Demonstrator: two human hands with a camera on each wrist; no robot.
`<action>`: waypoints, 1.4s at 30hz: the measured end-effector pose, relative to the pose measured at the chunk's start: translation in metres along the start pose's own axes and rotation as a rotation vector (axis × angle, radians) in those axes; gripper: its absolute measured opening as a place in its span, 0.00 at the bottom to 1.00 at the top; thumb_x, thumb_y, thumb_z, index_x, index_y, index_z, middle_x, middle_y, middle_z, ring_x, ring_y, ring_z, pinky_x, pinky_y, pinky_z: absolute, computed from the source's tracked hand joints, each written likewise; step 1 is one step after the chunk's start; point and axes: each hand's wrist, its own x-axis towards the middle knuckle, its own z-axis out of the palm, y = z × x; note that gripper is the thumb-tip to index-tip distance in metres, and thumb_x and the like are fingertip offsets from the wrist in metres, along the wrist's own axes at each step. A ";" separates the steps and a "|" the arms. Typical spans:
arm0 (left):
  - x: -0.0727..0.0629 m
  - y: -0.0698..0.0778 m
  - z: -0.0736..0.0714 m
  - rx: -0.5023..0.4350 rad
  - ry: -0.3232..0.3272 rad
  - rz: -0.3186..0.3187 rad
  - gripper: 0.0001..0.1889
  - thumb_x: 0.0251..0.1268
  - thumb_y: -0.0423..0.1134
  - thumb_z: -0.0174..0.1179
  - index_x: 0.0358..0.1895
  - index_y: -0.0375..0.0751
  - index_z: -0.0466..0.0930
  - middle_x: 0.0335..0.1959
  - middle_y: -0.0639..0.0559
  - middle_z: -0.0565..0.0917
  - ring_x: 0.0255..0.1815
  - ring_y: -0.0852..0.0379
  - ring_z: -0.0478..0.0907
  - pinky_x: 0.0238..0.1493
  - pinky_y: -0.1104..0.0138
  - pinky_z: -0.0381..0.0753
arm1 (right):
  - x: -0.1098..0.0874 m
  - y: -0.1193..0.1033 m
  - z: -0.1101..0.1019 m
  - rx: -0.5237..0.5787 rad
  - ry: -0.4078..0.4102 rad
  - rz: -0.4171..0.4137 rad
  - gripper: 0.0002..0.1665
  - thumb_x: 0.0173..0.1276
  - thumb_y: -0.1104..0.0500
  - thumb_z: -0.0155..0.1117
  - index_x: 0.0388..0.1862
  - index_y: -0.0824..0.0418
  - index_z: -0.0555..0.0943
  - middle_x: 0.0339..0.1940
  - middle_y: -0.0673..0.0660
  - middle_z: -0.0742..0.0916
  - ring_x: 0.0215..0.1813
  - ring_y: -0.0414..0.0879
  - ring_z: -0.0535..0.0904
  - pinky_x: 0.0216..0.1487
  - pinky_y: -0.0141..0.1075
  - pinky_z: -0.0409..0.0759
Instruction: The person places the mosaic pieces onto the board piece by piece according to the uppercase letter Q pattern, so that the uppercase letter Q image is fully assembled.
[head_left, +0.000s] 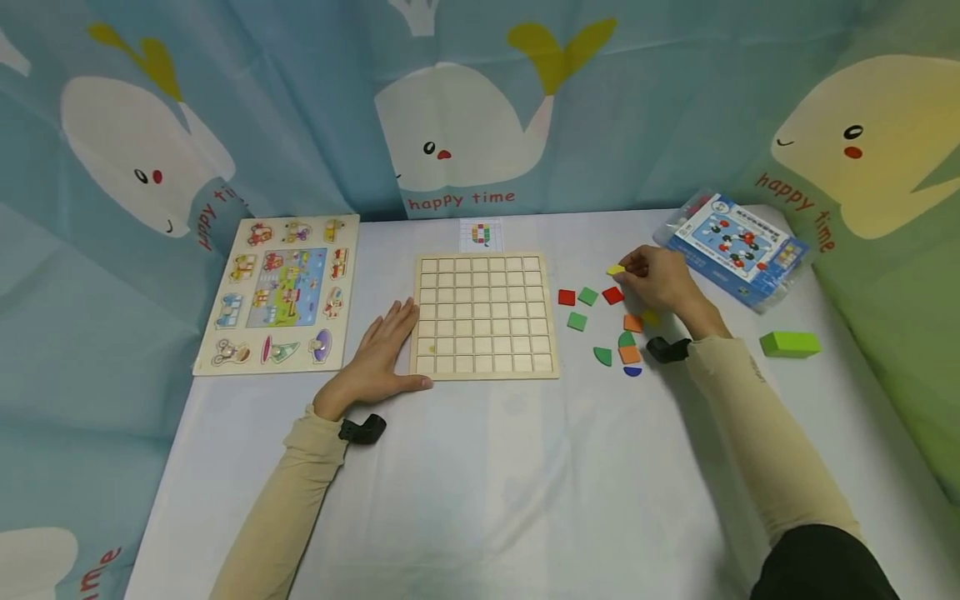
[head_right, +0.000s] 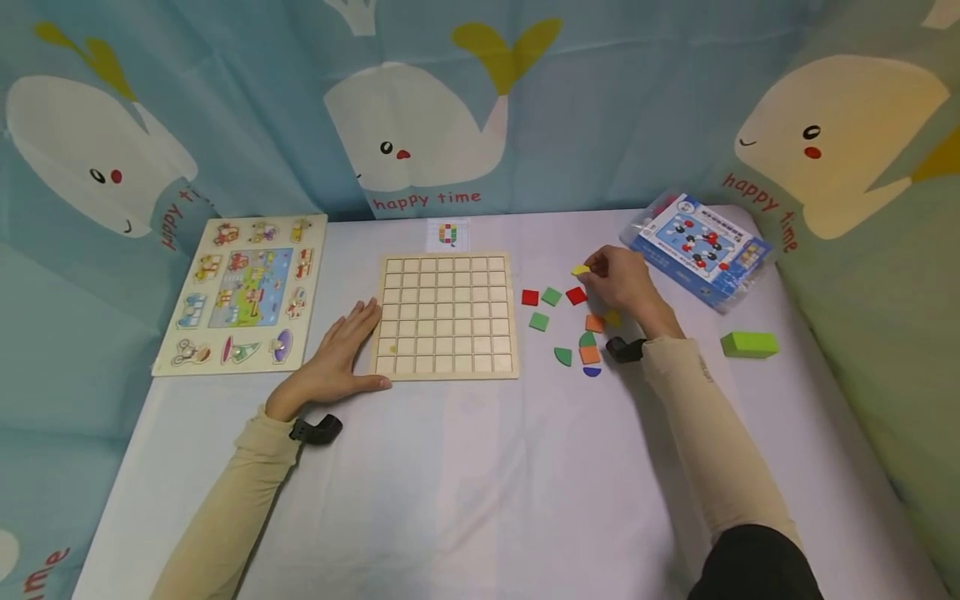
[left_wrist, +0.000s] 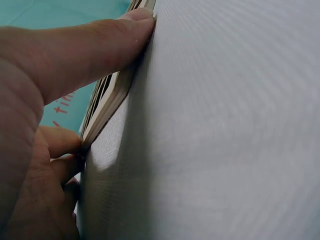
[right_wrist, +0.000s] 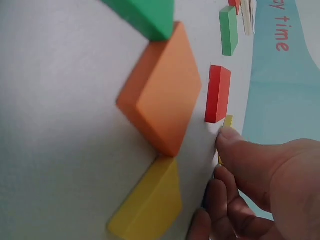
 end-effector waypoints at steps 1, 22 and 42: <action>0.000 0.000 0.000 0.002 0.000 -0.001 0.62 0.62 0.50 0.77 0.87 0.34 0.42 0.90 0.42 0.39 0.90 0.42 0.31 0.85 0.44 0.29 | 0.000 0.000 0.000 -0.008 -0.012 0.000 0.22 0.82 0.58 0.62 0.64 0.73 0.76 0.58 0.74 0.82 0.56 0.66 0.76 0.63 0.59 0.78; 0.004 -0.003 -0.005 0.014 -0.024 0.014 0.60 0.66 0.51 0.74 0.87 0.34 0.40 0.90 0.42 0.38 0.90 0.42 0.30 0.85 0.43 0.29 | -0.006 0.004 0.001 0.098 0.163 -0.062 0.21 0.82 0.59 0.61 0.65 0.70 0.81 0.57 0.73 0.85 0.53 0.63 0.82 0.39 0.18 0.69; 0.003 -0.007 -0.006 -0.050 0.102 -0.008 0.38 0.77 0.33 0.60 0.85 0.36 0.55 0.88 0.40 0.52 0.89 0.36 0.44 0.80 0.32 0.44 | 0.000 -0.061 0.041 0.335 0.179 -0.201 0.19 0.80 0.59 0.65 0.63 0.67 0.85 0.53 0.69 0.88 0.50 0.50 0.85 0.45 0.19 0.75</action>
